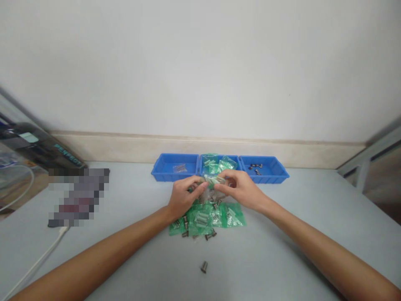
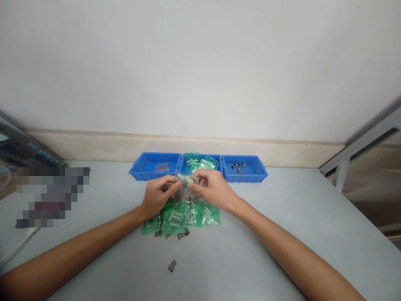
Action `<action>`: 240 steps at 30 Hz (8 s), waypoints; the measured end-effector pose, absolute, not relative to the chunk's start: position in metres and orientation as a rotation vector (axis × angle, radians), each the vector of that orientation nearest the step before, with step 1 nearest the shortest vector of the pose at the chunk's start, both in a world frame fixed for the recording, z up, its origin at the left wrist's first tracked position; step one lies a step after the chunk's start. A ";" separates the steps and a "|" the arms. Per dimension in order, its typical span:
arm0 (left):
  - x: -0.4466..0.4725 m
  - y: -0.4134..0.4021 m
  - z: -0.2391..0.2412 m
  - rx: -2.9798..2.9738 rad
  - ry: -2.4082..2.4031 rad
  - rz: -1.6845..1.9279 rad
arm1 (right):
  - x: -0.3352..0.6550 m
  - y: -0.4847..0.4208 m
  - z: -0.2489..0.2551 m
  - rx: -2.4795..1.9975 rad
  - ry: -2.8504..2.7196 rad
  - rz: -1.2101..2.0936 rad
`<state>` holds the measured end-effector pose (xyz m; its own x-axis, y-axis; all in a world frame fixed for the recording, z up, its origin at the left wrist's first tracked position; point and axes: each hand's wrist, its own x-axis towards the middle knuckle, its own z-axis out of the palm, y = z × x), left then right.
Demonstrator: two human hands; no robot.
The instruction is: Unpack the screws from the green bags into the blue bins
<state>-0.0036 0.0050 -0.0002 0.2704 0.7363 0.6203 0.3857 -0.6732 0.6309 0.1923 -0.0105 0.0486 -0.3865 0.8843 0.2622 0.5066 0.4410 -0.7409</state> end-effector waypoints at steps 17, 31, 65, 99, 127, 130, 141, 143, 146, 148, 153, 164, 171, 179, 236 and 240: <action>-0.002 0.004 -0.001 2.108 1.180 1.422 | 0.156 -0.093 0.053 -0.772 -3.010 0.286; -0.001 0.004 -0.002 1.819 1.124 1.507 | 0.176 -0.038 0.051 -1.419 -2.616 0.246; -0.004 0.006 -0.001 2.320 1.032 1.235 | 0.182 -0.015 -0.002 -1.065 -1.864 0.426; -0.003 0.004 0.001 2.228 0.997 1.327 | 0.182 -0.017 -0.004 -0.999 -1.743 0.486; -0.003 0.006 -0.003 2.251 1.031 1.462 | 0.184 -0.016 -0.007 -0.977 -1.718 0.373; -0.003 0.007 -0.003 2.251 1.022 1.477 | 0.184 -0.015 -0.007 -0.961 -1.692 0.371; -0.002 0.008 -0.001 2.348 0.971 1.411 | 0.183 -0.017 -0.008 -0.905 -1.656 0.289; -0.001 0.008 0.000 2.358 0.988 1.389 | 0.183 -0.017 -0.008 -0.905 -1.651 0.294; -0.002 0.007 0.002 2.351 1.027 1.363 | 0.183 -0.017 -0.009 -0.921 -1.659 0.315; -0.002 0.007 0.002 2.336 1.060 1.342 | 0.183 -0.018 -0.009 -0.928 -1.670 0.328; -0.002 0.005 0.002 2.371 1.051 1.320 | 0.184 -0.018 -0.009 -0.948 -1.697 0.349; -0.003 0.006 0.000 2.368 0.989 1.383 | 0.183 -0.014 -0.009 -1.012 -1.739 0.395; -0.003 0.008 -0.002 2.399 1.021 1.235 | 0.184 -0.016 -0.008 -0.974 -1.738 0.415; -0.003 0.007 0.001 2.386 0.981 1.177 | 0.183 -0.017 -0.007 -0.961 -1.716 0.375; -0.003 0.006 -0.003 2.303 0.988 1.504 | 0.182 -0.020 -0.006 -0.885 -1.788 0.344; -0.002 0.006 -0.005 2.180 1.067 1.471 | 0.182 -0.016 -0.002 -0.900 -1.756 0.405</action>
<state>-0.0023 0.0059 -0.0046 0.1984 0.7192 0.6658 0.4095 -0.6780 0.6104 0.1821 -0.0163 -0.0017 -0.1442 0.7384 0.6588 0.3752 0.6568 -0.6541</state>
